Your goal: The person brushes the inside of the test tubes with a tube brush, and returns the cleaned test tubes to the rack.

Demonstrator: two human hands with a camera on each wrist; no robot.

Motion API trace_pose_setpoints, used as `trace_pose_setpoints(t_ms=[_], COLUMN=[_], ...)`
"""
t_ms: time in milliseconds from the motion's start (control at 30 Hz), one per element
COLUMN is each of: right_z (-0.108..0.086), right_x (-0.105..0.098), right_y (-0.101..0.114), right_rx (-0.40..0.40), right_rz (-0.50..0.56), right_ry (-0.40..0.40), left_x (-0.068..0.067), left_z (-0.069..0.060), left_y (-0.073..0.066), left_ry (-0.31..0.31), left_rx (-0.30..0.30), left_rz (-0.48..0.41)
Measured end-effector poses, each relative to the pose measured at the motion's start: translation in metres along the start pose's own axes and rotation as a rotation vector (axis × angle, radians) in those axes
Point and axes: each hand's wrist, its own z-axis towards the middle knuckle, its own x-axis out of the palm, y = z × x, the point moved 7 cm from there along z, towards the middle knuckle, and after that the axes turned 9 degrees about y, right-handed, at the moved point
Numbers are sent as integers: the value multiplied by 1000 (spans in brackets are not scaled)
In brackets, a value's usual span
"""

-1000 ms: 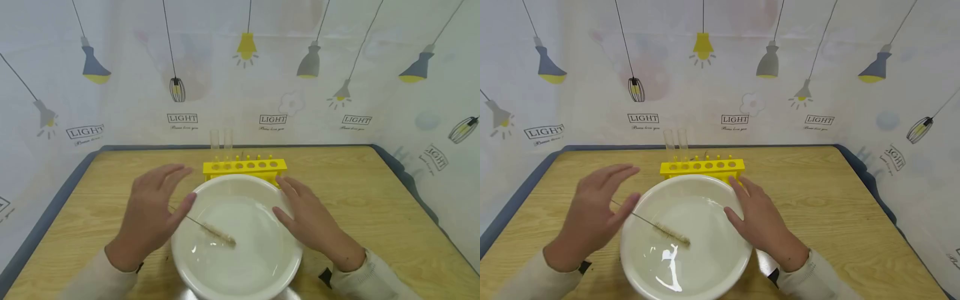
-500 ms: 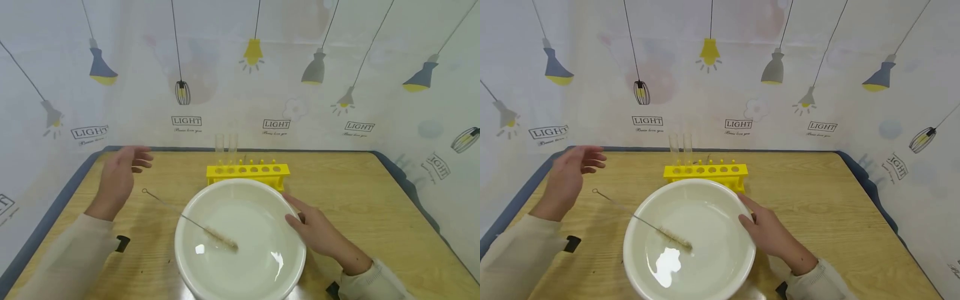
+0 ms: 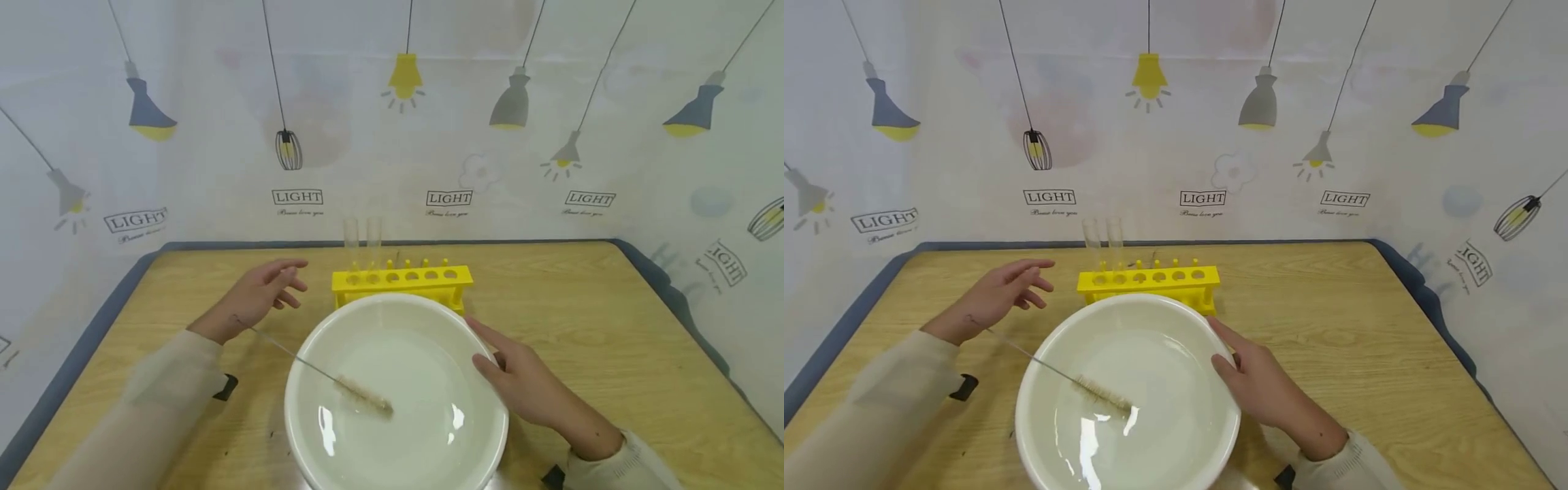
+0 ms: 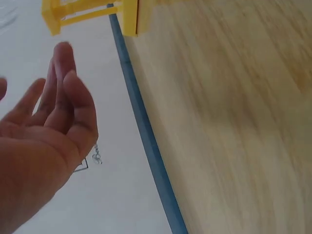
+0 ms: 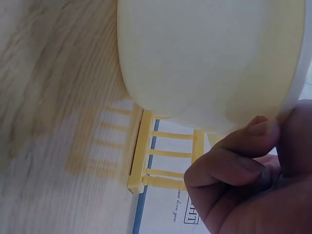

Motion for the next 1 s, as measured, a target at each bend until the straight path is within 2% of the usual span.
trace_pose_setpoints(t_ms=[100,200,367,600,833,1000], right_z=[-1,-2,-4,-7,-11,-13], right_x=[0,0,-2,-3,-2,-4], right_y=[-1,-2,-4,-3,-6,-8], right_rx=[10,29,60,56,57,55], right_rz=[-8,-6,-15,-44,-28,-17], right_ry=[4,10,10,-2,6,6], left_x=[16,25,33,40,42,42], left_z=[6,10,20,32,33,35], left_y=[0,-1,-5,-10,-13,-14], left_ry=[96,134,92,24,-2,-4], left_rx=[28,41,68,136,163,152], left_rz=[6,14,73,201,201,172])
